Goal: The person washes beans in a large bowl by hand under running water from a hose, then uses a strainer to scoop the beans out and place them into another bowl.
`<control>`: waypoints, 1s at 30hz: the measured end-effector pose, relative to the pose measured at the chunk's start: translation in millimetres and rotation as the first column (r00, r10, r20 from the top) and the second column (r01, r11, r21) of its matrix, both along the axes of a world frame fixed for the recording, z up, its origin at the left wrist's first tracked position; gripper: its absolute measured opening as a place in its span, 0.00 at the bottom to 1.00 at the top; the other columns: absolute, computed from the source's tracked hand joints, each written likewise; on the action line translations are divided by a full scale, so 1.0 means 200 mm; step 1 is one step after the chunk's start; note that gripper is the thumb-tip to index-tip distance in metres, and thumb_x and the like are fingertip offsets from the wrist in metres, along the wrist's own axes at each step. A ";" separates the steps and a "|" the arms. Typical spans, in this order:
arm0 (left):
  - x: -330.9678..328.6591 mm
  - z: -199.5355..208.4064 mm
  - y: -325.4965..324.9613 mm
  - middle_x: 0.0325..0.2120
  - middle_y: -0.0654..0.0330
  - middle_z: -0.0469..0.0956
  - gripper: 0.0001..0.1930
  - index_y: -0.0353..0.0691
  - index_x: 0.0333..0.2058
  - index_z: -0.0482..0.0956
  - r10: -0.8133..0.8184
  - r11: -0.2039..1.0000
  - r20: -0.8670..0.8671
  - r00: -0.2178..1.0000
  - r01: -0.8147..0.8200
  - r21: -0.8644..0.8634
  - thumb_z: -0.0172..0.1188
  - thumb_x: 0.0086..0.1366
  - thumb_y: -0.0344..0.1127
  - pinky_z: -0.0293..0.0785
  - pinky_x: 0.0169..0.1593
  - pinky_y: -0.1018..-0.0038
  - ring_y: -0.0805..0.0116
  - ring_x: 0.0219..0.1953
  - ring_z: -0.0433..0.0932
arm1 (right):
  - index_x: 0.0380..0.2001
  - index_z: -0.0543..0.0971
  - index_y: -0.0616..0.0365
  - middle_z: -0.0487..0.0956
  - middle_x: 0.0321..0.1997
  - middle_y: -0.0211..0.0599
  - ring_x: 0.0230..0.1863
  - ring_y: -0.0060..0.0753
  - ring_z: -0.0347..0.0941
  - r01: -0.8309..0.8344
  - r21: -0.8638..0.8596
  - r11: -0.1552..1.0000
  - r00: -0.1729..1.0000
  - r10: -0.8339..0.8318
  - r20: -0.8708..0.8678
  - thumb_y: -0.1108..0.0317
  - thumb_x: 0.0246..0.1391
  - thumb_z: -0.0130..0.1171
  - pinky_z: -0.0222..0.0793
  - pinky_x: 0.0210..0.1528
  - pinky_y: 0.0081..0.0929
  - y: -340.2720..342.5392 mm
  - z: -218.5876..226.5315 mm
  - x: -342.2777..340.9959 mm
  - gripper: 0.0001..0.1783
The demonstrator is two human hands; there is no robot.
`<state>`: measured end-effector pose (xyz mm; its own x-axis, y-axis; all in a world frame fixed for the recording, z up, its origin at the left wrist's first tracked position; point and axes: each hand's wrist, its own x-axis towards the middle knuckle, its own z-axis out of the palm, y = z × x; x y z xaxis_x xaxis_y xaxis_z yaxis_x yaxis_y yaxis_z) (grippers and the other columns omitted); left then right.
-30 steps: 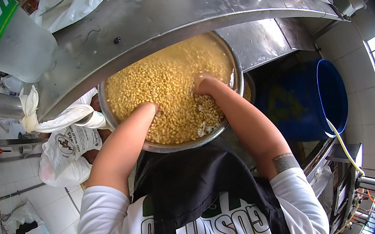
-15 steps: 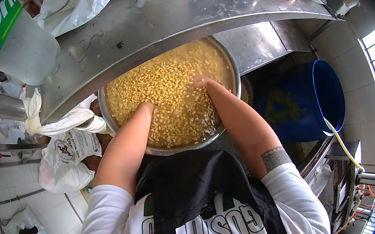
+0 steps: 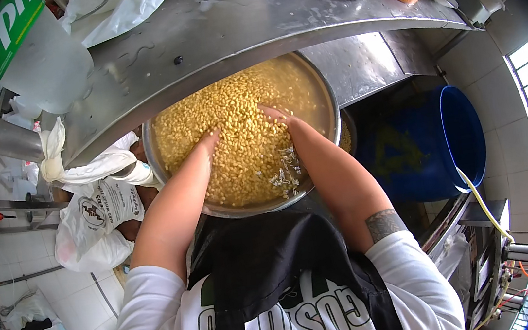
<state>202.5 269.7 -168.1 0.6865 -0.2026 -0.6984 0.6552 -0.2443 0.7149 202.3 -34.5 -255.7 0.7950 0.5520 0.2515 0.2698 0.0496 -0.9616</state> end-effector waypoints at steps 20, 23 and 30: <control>-0.25 0.76 -0.50 0.43 0.56 0.87 0.21 0.38 0.50 0.82 -0.044 0.802 -0.130 0.991 -0.043 -0.595 0.43 0.78 0.45 0.88 0.44 0.59 0.61 0.41 0.88 | 0.47 0.82 0.57 0.87 0.44 0.37 0.42 0.36 0.85 0.663 0.254 0.704 0.394 -0.040 -0.918 0.53 0.68 0.54 0.84 0.45 0.41 0.10 1.22 -0.54 0.20; -0.22 0.68 -0.47 0.42 0.57 0.87 0.20 0.40 0.50 0.82 -0.019 0.793 -0.138 0.990 -0.069 -0.605 0.45 0.78 0.46 0.87 0.42 0.60 0.62 0.40 0.88 | 0.55 0.77 0.54 0.84 0.48 0.38 0.45 0.34 0.83 0.741 0.292 0.605 0.440 -0.109 -0.891 0.57 0.69 0.56 0.82 0.45 0.40 0.12 1.23 -0.55 0.17; -0.27 0.81 -0.38 0.47 0.57 0.83 0.17 0.35 0.56 0.78 0.141 0.883 0.163 0.976 -0.049 -0.467 0.58 0.74 0.36 0.80 0.53 0.67 0.65 0.47 0.83 | 0.52 0.79 0.57 0.82 0.50 0.38 0.49 0.33 0.79 0.620 0.096 0.779 0.639 -0.430 -0.638 0.61 0.64 0.64 0.77 0.53 0.35 0.08 1.34 -0.64 0.17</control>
